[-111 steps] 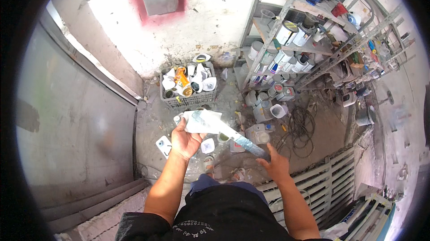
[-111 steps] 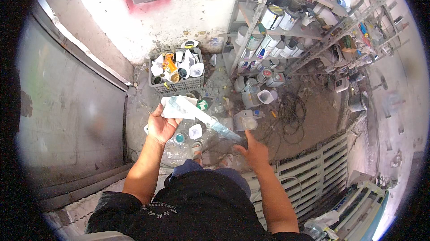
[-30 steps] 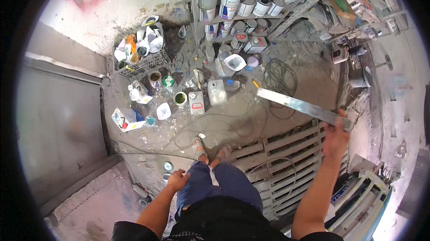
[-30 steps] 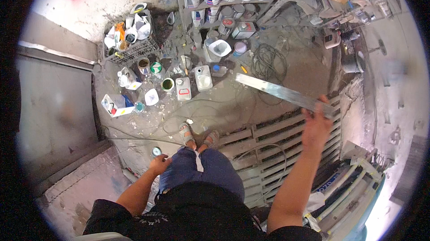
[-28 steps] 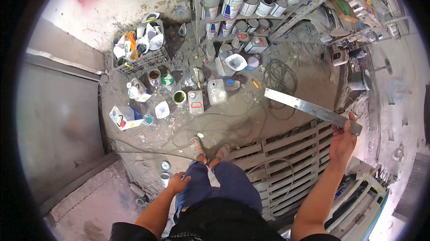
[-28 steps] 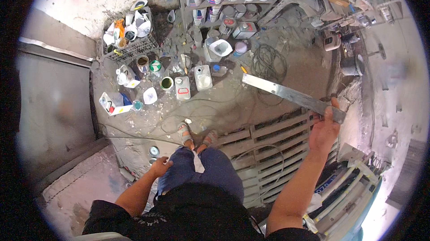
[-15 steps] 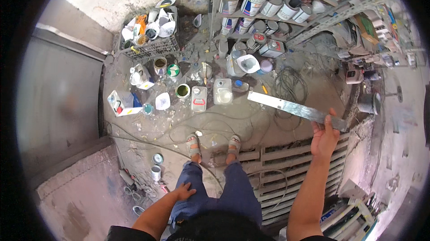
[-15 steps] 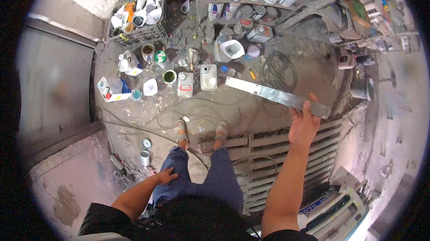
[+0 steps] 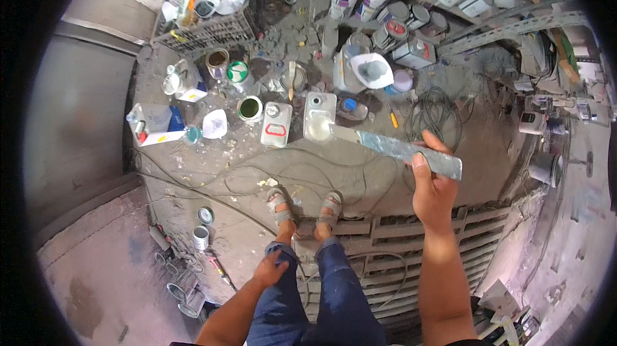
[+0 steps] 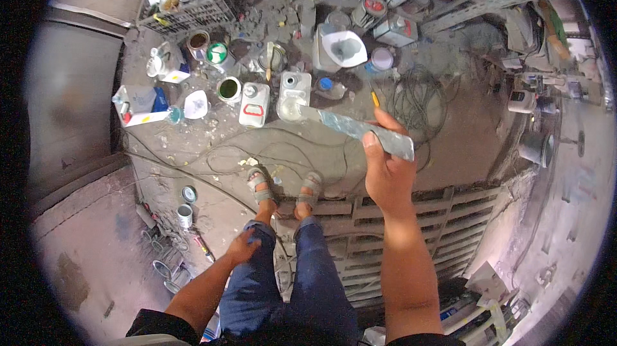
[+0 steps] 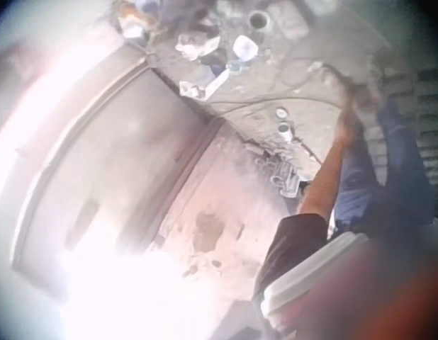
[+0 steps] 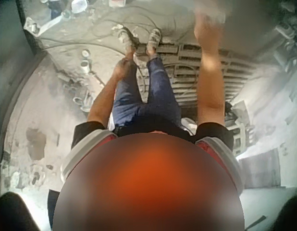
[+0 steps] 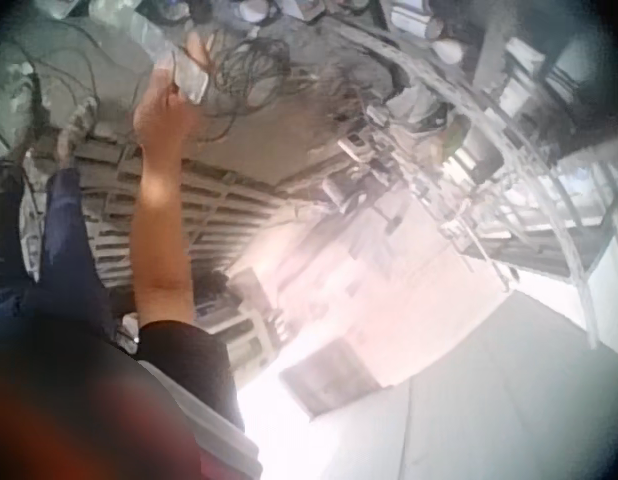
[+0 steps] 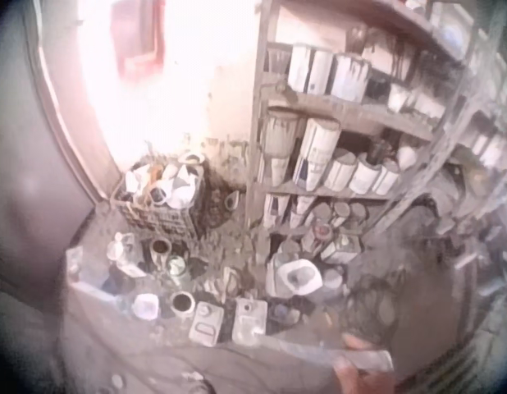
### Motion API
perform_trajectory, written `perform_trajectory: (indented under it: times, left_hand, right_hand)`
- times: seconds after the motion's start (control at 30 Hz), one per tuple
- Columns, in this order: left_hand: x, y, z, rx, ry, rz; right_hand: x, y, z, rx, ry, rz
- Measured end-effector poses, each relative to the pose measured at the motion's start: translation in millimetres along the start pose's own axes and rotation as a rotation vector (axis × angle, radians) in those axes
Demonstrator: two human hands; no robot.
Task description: The person mixes paint in a bucket using a spray gun, then retrieves a plastic cup and pours liquid from a large container into it. They use a metal ruler to scrape the cup's interior and pour the contents into a funnel placed over the bucket. The person repeats the pouring and scraping steps to transfer the liquid into the bucket.
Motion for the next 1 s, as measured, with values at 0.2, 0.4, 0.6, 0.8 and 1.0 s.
perform_trajectory:
  times: [0.2,0.4,0.6,0.8,1.0]
  left_hand:
    - [-76.0,72.2,-156.3,0.307,0.395,0.684]
    - [-140.5,134.1,-219.7,0.223,0.384,1.069]
    - [-128.5,164.9,-254.5,0.194,0.36,1.179]
    - [-128.6,168.2,-256.6,0.205,0.391,1.206]
    - [-129.0,172.9,-257.6,0.23,0.401,1.203]
  right_hand:
    - [39.2,38.2,-18.7,-0.09,-0.077,0.133]
    - [80.7,56.3,-20.2,-0.125,-0.137,0.117]
    - [86.6,87.5,-17.1,-0.048,-0.094,0.101]
    - [101.4,100.3,-11.6,-0.025,-0.027,0.102]
    - [104.3,85.6,-13.2,-0.068,-0.068,0.087]
Point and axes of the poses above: each hand's wrist, its own z-axis away from the middle knuckle, its own x-axis out of the palm, y = z × x, the point moved 7 cm from there along -z, towards the middle knuckle
